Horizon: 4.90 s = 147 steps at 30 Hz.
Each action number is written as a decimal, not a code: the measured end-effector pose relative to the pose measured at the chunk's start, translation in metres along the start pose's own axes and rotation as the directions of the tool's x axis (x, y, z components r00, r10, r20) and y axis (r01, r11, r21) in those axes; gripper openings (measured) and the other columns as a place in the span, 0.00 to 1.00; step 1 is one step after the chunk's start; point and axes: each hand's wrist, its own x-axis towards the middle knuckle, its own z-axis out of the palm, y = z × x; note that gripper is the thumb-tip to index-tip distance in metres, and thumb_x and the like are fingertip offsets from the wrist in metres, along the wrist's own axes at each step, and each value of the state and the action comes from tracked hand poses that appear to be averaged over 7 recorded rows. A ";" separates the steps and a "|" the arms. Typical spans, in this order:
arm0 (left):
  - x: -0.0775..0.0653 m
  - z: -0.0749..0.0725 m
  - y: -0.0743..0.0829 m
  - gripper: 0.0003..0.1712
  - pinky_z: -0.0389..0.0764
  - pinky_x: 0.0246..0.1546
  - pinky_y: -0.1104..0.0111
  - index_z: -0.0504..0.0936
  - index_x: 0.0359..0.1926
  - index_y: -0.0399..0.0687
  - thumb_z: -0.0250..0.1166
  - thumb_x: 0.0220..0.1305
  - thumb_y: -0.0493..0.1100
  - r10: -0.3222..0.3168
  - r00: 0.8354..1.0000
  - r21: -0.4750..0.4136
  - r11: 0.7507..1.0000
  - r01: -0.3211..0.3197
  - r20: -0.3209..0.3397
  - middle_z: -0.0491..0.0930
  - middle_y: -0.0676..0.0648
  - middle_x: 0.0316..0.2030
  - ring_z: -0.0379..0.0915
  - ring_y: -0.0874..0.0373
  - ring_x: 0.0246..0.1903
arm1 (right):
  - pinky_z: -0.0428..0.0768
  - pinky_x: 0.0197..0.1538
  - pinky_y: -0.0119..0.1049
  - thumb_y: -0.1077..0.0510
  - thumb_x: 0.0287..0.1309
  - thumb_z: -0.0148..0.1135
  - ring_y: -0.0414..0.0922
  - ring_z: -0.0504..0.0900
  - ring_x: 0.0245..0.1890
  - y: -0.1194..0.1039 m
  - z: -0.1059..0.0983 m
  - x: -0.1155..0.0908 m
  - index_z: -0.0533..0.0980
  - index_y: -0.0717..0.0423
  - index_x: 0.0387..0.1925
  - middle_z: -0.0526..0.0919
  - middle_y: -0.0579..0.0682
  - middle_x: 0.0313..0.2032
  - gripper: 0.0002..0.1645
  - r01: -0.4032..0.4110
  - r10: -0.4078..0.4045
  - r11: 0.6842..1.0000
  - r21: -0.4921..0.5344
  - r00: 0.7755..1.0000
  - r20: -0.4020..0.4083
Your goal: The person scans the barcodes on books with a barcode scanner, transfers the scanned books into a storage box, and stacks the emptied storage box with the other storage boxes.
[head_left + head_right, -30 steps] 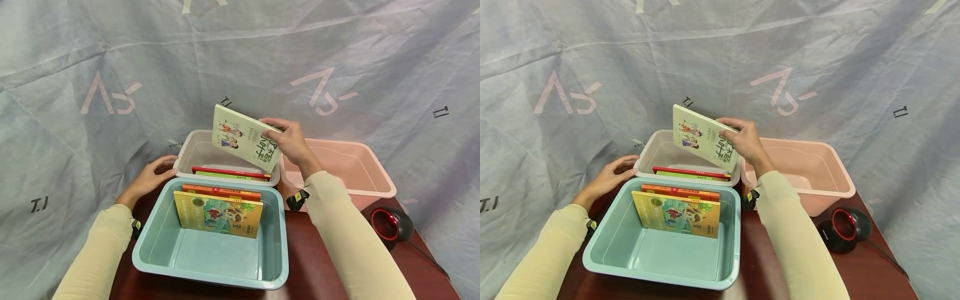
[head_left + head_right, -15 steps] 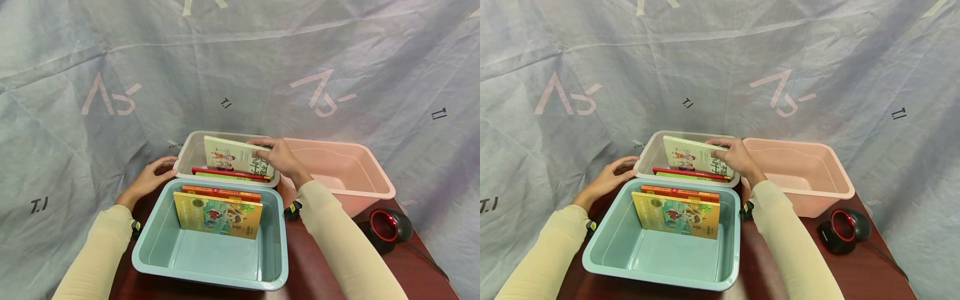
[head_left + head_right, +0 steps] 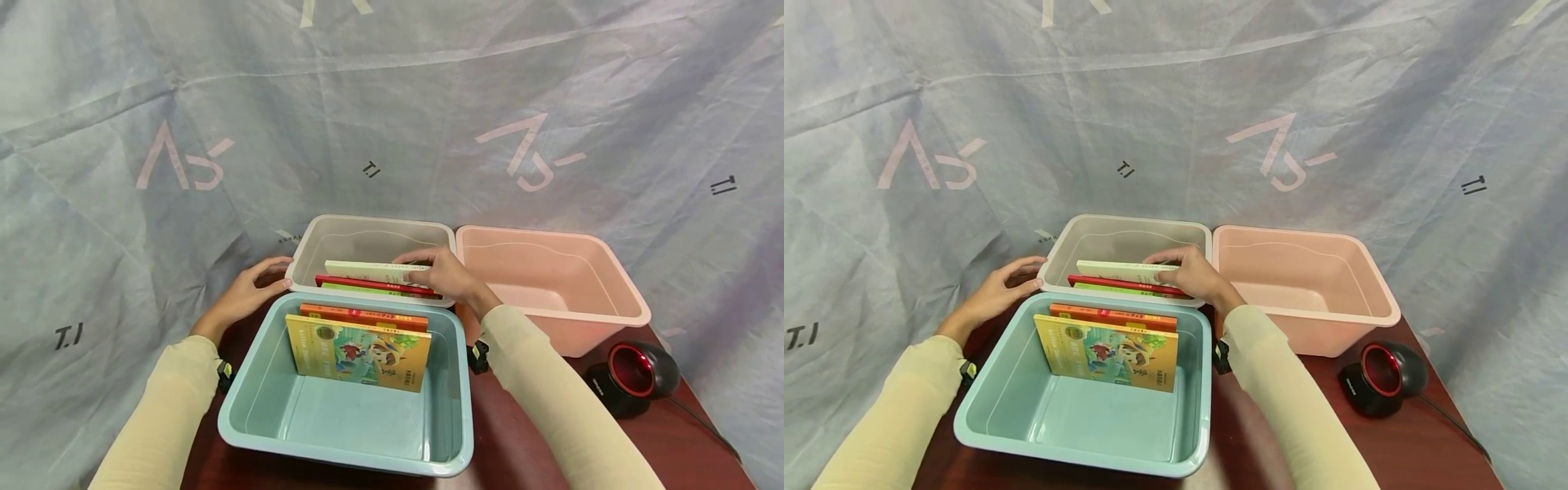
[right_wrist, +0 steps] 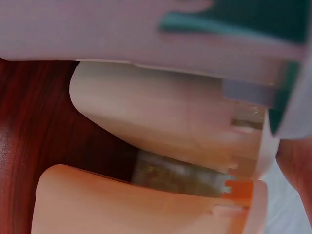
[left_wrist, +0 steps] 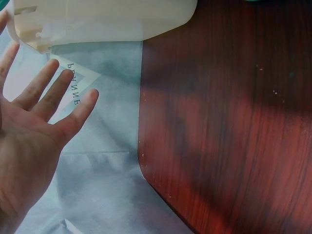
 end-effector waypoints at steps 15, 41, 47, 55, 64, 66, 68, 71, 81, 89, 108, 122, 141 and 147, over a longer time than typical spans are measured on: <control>-0.001 -0.001 0.001 0.33 0.76 0.63 0.44 0.67 0.76 0.55 0.63 0.75 0.54 0.000 1.000 0.019 1.000 0.000 -0.016 0.75 0.34 0.68 0.74 0.37 0.66 | 0.86 0.53 0.42 0.63 0.65 0.69 0.45 0.88 0.48 0.003 0.010 0.010 0.87 0.49 0.52 0.90 0.50 0.50 0.15 -0.067 0.069 0.996 -0.063 0.997 0.034; 0.004 0.003 0.001 0.34 0.75 0.63 0.43 0.67 0.76 0.56 0.63 0.75 0.55 0.011 1.000 0.028 1.000 -0.010 -0.016 0.76 0.35 0.67 0.74 0.38 0.65 | 0.83 0.62 0.45 0.60 0.67 0.68 0.48 0.84 0.60 -0.018 -0.017 -0.013 0.84 0.43 0.56 0.86 0.47 0.57 0.18 -0.095 0.095 0.995 0.021 0.995 0.035; 0.005 0.003 0.001 0.34 0.75 0.62 0.44 0.67 0.76 0.57 0.63 0.75 0.56 0.010 1.000 0.032 0.999 -0.009 -0.019 0.77 0.36 0.66 0.75 0.39 0.64 | 0.85 0.57 0.38 0.62 0.66 0.69 0.53 0.84 0.61 -0.041 -0.021 -0.035 0.83 0.47 0.59 0.87 0.50 0.57 0.21 -0.009 0.006 0.996 0.094 1.000 0.030; 0.006 0.003 0.000 0.34 0.74 0.63 0.43 0.67 0.77 0.55 0.63 0.75 0.55 0.011 1.000 0.034 0.999 -0.010 -0.019 0.76 0.35 0.66 0.74 0.38 0.64 | 0.86 0.54 0.35 0.67 0.65 0.67 0.57 0.84 0.60 -0.042 0.005 -0.067 0.80 0.58 0.61 0.85 0.61 0.58 0.23 0.020 -0.036 0.987 0.162 0.994 0.100; 0.005 0.004 -0.001 0.34 0.76 0.61 0.45 0.67 0.77 0.56 0.63 0.75 0.56 0.005 1.000 0.048 0.999 -0.004 -0.021 0.76 0.35 0.66 0.75 0.38 0.63 | 0.86 0.54 0.37 0.66 0.65 0.66 0.55 0.85 0.59 -0.029 0.036 -0.078 0.80 0.62 0.61 0.84 0.61 0.59 0.23 -0.074 0.049 0.980 0.186 0.989 0.138; 0.006 0.004 -0.001 0.34 0.76 0.61 0.45 0.67 0.77 0.56 0.63 0.75 0.56 0.007 1.000 0.046 0.999 -0.006 -0.021 0.77 0.35 0.66 0.76 0.38 0.63 | 0.86 0.55 0.38 0.67 0.66 0.66 0.54 0.84 0.60 -0.027 0.038 -0.078 0.80 0.63 0.61 0.84 0.61 0.60 0.22 -0.072 0.045 0.980 0.185 0.988 0.145; 0.006 0.005 0.000 0.34 0.76 0.61 0.46 0.67 0.77 0.55 0.63 0.75 0.55 0.009 1.000 0.045 0.999 -0.008 -0.021 0.76 0.35 0.66 0.76 0.38 0.63 | 0.86 0.55 0.38 0.67 0.66 0.65 0.54 0.84 0.61 -0.026 0.040 -0.077 0.80 0.63 0.61 0.84 0.61 0.60 0.22 -0.063 0.037 0.983 0.175 0.988 0.151; 0.006 0.004 0.000 0.34 0.76 0.61 0.46 0.67 0.76 0.55 0.63 0.75 0.55 0.010 1.000 0.040 0.999 -0.009 -0.026 0.76 0.35 0.66 0.76 0.38 0.63 | 0.86 0.56 0.38 0.67 0.66 0.65 0.53 0.84 0.61 -0.026 0.042 -0.075 0.80 0.61 0.62 0.84 0.59 0.61 0.22 -0.062 0.037 0.985 0.160 0.987 0.158; 0.006 0.003 -0.002 0.34 0.77 0.61 0.45 0.67 0.77 0.57 0.63 0.75 0.56 0.008 1.000 0.032 0.999 -0.008 -0.018 0.76 0.35 0.67 0.75 0.38 0.64 | 0.85 0.59 0.41 0.66 0.65 0.67 0.49 0.85 0.60 -0.023 0.053 -0.066 0.82 0.55 0.60 0.86 0.52 0.59 0.22 -0.052 0.036 0.995 0.089 0.984 0.173; 0.007 0.004 -0.001 0.34 0.78 0.59 0.48 0.67 0.76 0.55 0.63 0.75 0.55 0.018 1.000 0.036 0.999 -0.017 -0.018 0.77 0.35 0.66 0.77 0.39 0.62 | 0.85 0.56 0.40 0.63 0.65 0.69 0.45 0.86 0.55 -0.019 0.062 -0.062 0.84 0.48 0.58 0.87 0.50 0.57 0.21 -0.072 0.069 0.997 0.017 0.985 0.158; 0.004 0.004 -0.001 0.33 0.79 0.58 0.62 0.67 0.76 0.56 0.63 0.75 0.54 0.017 1.000 0.023 1.000 -0.016 -0.018 0.76 0.35 0.67 0.75 0.39 0.65 | 0.85 0.43 0.37 0.63 0.64 0.68 0.43 0.87 0.38 -0.022 0.072 -0.063 0.88 0.48 0.50 0.90 0.49 0.50 0.15 -0.097 0.096 0.995 0.009 0.992 0.087; 0.005 0.004 0.000 0.33 0.76 0.61 0.48 0.68 0.76 0.55 0.63 0.75 0.54 0.022 0.999 0.024 0.999 -0.022 -0.026 0.76 0.34 0.67 0.74 0.38 0.66 | 0.84 0.40 0.34 0.63 0.65 0.68 0.45 0.89 0.38 -0.050 0.053 -0.074 0.88 0.52 0.51 0.90 0.54 0.50 0.15 -0.065 0.065 0.985 0.157 0.998 0.008; 0.005 0.003 0.000 0.33 0.76 0.62 0.45 0.67 0.76 0.57 0.62 0.76 0.54 0.036 0.999 0.035 0.999 -0.036 -0.012 0.76 0.34 0.67 0.74 0.39 0.67 | 0.88 0.43 0.39 0.63 0.66 0.65 0.51 0.91 0.37 -0.122 -0.017 -0.115 0.83 0.58 0.58 0.91 0.56 0.44 0.19 -0.051 0.100 0.977 0.209 0.968 -0.231; 0.006 0.003 -0.002 0.33 0.78 0.60 0.51 0.67 0.76 0.56 0.62 0.76 0.54 0.036 0.999 0.040 0.999 -0.036 -0.010 0.76 0.34 0.67 0.75 0.39 0.66 | 0.89 0.44 0.39 0.61 0.66 0.68 0.48 0.92 0.37 -0.134 -0.035 -0.138 0.83 0.58 0.59 0.92 0.45 0.40 0.20 -0.019 0.066 0.987 0.159 0.952 -0.299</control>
